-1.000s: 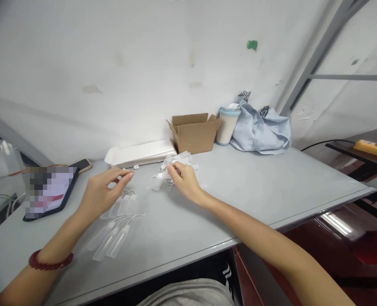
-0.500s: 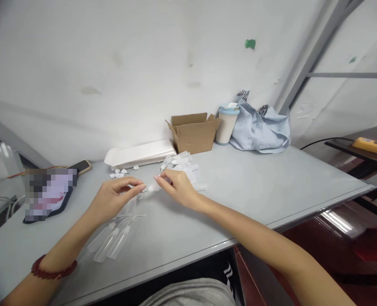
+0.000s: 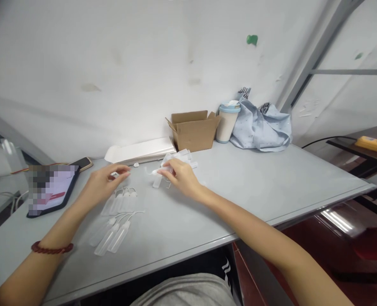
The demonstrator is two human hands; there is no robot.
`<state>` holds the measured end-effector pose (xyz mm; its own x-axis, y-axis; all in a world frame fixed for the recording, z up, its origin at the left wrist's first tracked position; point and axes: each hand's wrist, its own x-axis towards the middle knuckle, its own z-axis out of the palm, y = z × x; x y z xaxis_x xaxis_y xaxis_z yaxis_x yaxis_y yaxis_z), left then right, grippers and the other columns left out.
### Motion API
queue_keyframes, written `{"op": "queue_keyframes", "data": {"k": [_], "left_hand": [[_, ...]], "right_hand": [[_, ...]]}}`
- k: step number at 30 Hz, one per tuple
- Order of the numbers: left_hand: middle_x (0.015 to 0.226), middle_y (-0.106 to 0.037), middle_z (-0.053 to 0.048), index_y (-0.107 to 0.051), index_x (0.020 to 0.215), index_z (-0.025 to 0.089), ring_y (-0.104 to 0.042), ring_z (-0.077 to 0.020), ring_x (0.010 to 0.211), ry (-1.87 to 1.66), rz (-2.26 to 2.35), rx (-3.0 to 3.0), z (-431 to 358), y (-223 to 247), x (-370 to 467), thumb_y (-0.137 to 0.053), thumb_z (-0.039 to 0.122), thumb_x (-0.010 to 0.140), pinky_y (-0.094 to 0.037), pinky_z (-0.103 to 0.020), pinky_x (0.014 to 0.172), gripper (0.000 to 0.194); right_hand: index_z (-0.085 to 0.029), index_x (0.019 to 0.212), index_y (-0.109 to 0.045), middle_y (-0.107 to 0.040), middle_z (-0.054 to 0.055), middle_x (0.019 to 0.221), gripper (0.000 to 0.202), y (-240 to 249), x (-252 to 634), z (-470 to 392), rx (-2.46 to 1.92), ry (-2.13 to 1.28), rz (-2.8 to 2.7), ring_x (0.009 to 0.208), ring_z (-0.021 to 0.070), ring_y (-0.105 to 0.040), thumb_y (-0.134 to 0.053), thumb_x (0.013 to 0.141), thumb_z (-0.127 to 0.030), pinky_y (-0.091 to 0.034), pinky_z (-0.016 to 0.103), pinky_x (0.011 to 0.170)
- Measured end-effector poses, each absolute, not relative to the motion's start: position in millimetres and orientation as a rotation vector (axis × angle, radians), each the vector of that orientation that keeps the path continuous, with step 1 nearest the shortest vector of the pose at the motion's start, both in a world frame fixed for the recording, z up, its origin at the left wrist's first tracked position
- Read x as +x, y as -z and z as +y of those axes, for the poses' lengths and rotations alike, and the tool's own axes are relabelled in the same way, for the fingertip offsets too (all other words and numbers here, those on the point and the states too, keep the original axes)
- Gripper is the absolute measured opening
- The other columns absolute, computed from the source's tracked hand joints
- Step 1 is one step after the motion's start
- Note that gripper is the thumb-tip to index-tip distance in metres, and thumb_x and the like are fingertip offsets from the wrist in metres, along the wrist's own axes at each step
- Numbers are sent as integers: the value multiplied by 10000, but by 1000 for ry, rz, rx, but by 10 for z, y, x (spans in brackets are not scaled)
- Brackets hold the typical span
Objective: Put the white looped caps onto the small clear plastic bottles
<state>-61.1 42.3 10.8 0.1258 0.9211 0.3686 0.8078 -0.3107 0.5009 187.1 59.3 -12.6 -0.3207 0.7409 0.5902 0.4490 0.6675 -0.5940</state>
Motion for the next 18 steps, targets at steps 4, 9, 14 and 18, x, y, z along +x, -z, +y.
{"op": "queue_keyframes", "data": {"k": [4, 9, 14, 18], "left_hand": [[1017, -659, -127, -618, 1010, 127, -620, -248, 827, -768, 1896, 2330, 605, 91, -841, -433, 300, 784, -482, -395, 782, 340], [1155, -625, -139, -621, 1010, 135, -615, -264, 960, -744, 1791, 2472, 735, 262, -927, -358, 228, 795, -468, -433, 872, 352], [1090, -647, -139, -646, 948, 144, -611, -270, 976, -706, 1792, 2479, 783, 322, -967, -361, 216, 796, -466, -432, 873, 331], [1052, -650, -128, -651, 947, 139, -628, -247, 854, -690, 1811, 2464, 773, 311, -964, -381, 231, 787, -479, -403, 823, 327]], "right_hand": [[-163, 941, -574, -626, 83, 948, 160, 239, 2003, 833, -983, -86, -2068, 701, 156, -557, -594, 856, -297, -428, 274, 652], [-176, 931, -577, -623, 85, 932, 121, 264, 2042, 918, -1089, 79, -2062, 872, 221, -549, -608, 846, -256, -442, 301, 678], [-151, 891, -600, -590, 125, 1002, 63, 212, 2033, 875, -1094, 206, -2081, 923, 250, -480, -586, 851, -198, -450, 354, 756], [-151, 869, -601, -577, 125, 1007, 91, 184, 2049, 870, -1072, 210, -2058, 924, 247, -462, -514, 870, -124, -443, 366, 785]]}}
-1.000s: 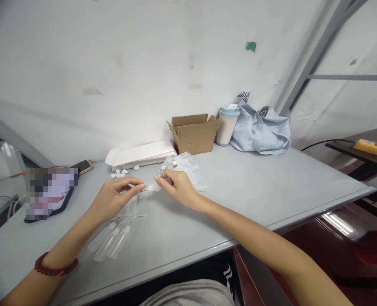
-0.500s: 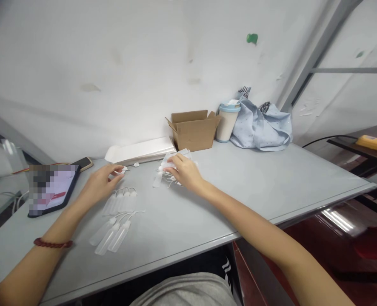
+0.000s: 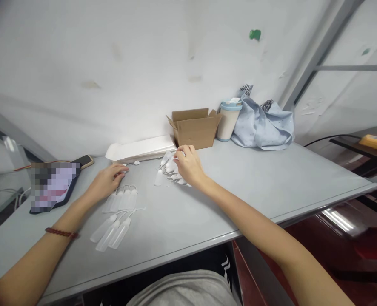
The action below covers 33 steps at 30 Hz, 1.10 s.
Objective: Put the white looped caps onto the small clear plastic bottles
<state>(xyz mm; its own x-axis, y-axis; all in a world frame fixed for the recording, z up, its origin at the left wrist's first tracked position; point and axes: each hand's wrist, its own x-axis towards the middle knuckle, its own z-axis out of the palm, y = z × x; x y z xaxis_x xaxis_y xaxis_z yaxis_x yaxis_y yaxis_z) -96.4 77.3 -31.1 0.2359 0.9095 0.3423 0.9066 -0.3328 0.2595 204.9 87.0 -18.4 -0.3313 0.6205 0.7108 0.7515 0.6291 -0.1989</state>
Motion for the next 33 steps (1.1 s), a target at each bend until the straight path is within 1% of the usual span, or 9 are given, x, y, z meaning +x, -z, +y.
{"op": "queue_keyframes", "data": {"k": [6, 13, 18, 20, 22, 24, 26, 29, 33], "left_hand": [[973, -656, -100, -672, 926, 160, -609, -208, 705, -650, 1854, 2440, 739, 258, -927, -400, 284, 793, -477, -362, 765, 328], [827, -644, -80, -692, 868, 185, -605, -225, 725, -571, 1883, 2441, 711, 233, -912, -409, 322, 790, -462, -331, 740, 324], [811, -643, -81, -691, 864, 179, -607, -227, 712, -547, 1894, 2427, 692, 224, -923, -417, 315, 771, -459, -331, 718, 320], [803, -649, -84, -690, 857, 173, -612, -232, 712, -547, 1906, 2410, 687, 213, -924, -424, 315, 756, -463, -332, 714, 318], [807, -660, -89, -685, 871, 161, -620, -238, 716, -554, 1923, 2389, 678, 192, -914, -436, 311, 739, -469, -338, 717, 319], [828, -677, -92, -678, 888, 153, -631, -244, 732, -591, 1936, 2335, 661, 161, -888, -461, 311, 719, -474, -343, 731, 318], [852, -692, -88, -673, 892, 158, -642, -248, 759, -670, 1927, 2247, 637, 124, -848, -492, 319, 700, -479, -346, 753, 308], [888, -702, -82, -670, 869, 174, -650, -247, 784, -783, 1876, 2139, 595, 75, -781, -525, 337, 687, -484, -350, 774, 284], [899, -701, -84, -667, 837, 176, -652, -241, 791, -856, 1823, 2089, 552, 40, -721, -544, 361, 687, -490, -355, 786, 268]], "right_hand": [[-168, 829, -589, -581, 97, 944, 152, 163, 2090, 909, -1045, 61, -2020, 884, 229, -473, -488, 838, -55, -433, 362, 793], [-187, 802, -585, -599, 67, 885, 124, 44, 2187, 929, -1065, -65, -1936, 895, 228, -504, -508, 815, -91, -401, 376, 817], [-178, 781, -594, -624, 66, 864, 112, -39, 2214, 914, -1086, -94, -1871, 878, 214, -532, -512, 802, -104, -405, 349, 796], [-171, 755, -593, -636, 53, 809, 85, -103, 2237, 885, -1106, -135, -1896, 814, 195, -554, -534, 793, -123, -413, 318, 740], [-165, 709, -588, -633, 26, 700, 74, -197, 2286, 835, -1151, -267, -2001, 674, 162, -565, -572, 781, -166, -409, 276, 633], [-162, 627, -569, -600, -4, 564, 161, -303, 2357, 773, -1222, -476, -2171, 509, 125, -534, -598, 773, -224, -378, 246, 525], [-161, 526, -530, -565, -20, 465, 289, -389, 2432, 719, -1303, -680, -2313, 386, 93, -486, -578, 790, -267, -361, 237, 479], [-159, 448, -516, -548, -18, 396, 348, -444, 2512, 686, -1461, -827, -2443, 325, 90, -473, -592, 766, -278, -363, 238, 460], [-156, 507, -589, -580, -5, 412, 261, -429, 2543, 697, -1584, -896, -2522, 333, 116, -512, -620, 737, -277, -379, 247, 456]]}}
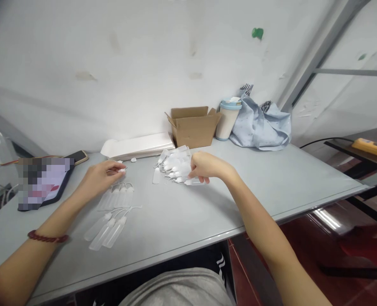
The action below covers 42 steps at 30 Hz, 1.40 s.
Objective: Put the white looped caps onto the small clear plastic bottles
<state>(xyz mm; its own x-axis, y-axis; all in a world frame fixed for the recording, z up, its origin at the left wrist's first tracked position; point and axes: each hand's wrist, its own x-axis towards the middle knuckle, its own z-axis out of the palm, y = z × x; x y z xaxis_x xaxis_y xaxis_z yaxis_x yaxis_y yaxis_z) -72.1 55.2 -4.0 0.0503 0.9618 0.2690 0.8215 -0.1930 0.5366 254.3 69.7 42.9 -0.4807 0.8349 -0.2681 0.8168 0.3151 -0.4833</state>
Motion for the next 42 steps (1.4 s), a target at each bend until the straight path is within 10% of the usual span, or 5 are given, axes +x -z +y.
{"op": "queue_keyframes", "data": {"k": [11, 15, 20, 32, 42], "left_hand": [[814, -714, -52, -697, 839, 187, -658, -221, 751, -930, 1797, 1821, 486, -46, -618, -665, 432, 659, -507, -314, 692, 306], [822, -718, -54, -696, 850, 178, -665, -227, 782, -992, 1673, 1693, 480, -44, -574, -704, 402, 633, -518, -315, 695, 312], [809, -721, -60, -694, 814, 164, -669, -239, 802, -1032, 1655, 1647, 457, -71, -519, -708, 374, 625, -525, -335, 720, 283], [843, -680, -49, -648, 937, 134, -645, -173, 736, -1234, 1469, 1375, 369, -193, -501, -762, 325, 603, -517, -337, 752, 401], [843, -658, -22, -691, 864, 154, -603, -134, 770, -1207, 1177, 1123, 252, -243, -382, -766, 275, 637, -496, -298, 804, 267]], "right_hand": [[-146, 580, -548, -558, -17, 503, 302, -297, 2123, 464, -1015, -579, -2477, 440, 77, -463, -506, 867, -231, -334, 215, 500], [-117, 916, -623, -629, 32, 708, 124, -63, 1823, 227, -807, -522, -2558, 604, 115, -532, -530, 861, -177, -391, 224, 597], [-167, 1275, -461, -571, 81, 991, 368, 38, 1576, -148, -525, -496, -2770, 818, 157, -556, -464, 918, -253, -438, 240, 668], [-182, 992, -554, -575, 1, 607, 301, 34, 1381, -280, -534, -143, -3011, 465, 117, -453, -330, 970, -382, -229, 241, 444], [-178, 959, -599, -566, 18, 682, 307, 148, 1626, 158, -802, -37, -2676, 507, 101, -432, -442, 923, -439, -240, 228, 494]]}}
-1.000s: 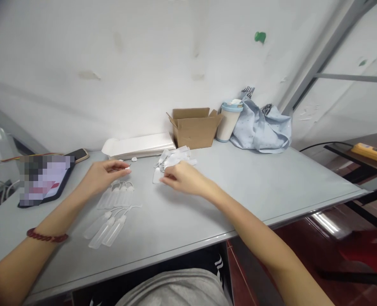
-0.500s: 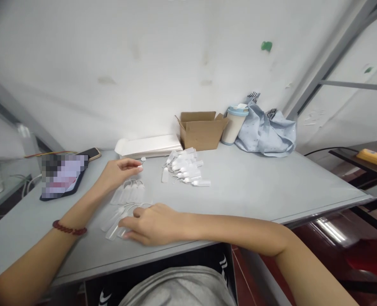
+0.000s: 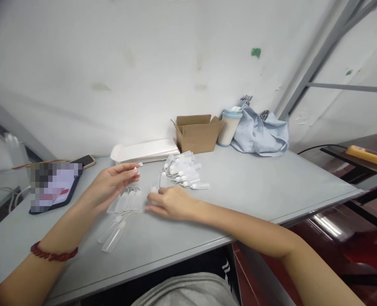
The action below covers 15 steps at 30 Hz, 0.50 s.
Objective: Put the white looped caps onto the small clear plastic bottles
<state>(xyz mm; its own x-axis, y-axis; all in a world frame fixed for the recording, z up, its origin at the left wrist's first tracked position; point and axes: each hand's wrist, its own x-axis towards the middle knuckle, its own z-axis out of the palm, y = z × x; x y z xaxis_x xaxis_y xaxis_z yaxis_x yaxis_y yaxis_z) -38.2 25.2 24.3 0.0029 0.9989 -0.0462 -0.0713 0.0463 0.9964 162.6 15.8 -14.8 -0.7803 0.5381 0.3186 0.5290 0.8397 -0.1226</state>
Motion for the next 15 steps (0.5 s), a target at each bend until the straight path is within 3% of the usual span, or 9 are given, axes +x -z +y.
{"op": "queue_keyframes", "data": {"k": [4, 8, 11, 15], "left_hand": [[880, -653, -20, -712, 850, 167, -575, -116, 789, -1143, 1145, 1077, 264, -238, -386, -782, 273, 640, -483, -231, 719, 245], [821, -660, -17, -725, 812, 151, -579, -107, 760, -1082, 1096, 998, 281, -179, -359, -804, 235, 616, -483, -233, 769, 227], [829, -676, -24, -728, 791, 145, -596, -121, 811, -1084, 1014, 970, 265, -136, -301, -801, 213, 620, -477, -248, 844, 198], [820, -686, -28, -727, 799, 140, -604, -123, 828, -1121, 956, 934, 233, -137, -227, -785, 190, 643, -473, -243, 861, 174]], "right_hand": [[-176, 982, -566, -571, 24, 728, 175, 212, 1642, 272, -817, -174, -2393, 565, 109, -474, -456, 897, -283, -325, 226, 540], [-182, 828, -498, -540, -14, 681, 30, 155, 1606, 244, -803, -556, -2093, 554, 93, -482, -513, 808, -199, -377, 215, 544], [-190, 729, -441, -522, -29, 637, 134, 95, 1576, 199, -811, -932, -1908, 536, 91, -486, -571, 759, -206, -381, 207, 505], [-194, 719, -390, -619, 9, 713, 190, 55, 1574, 211, -724, -1419, -1701, 534, 94, -542, -573, 762, -220, -377, 203, 471]]}}
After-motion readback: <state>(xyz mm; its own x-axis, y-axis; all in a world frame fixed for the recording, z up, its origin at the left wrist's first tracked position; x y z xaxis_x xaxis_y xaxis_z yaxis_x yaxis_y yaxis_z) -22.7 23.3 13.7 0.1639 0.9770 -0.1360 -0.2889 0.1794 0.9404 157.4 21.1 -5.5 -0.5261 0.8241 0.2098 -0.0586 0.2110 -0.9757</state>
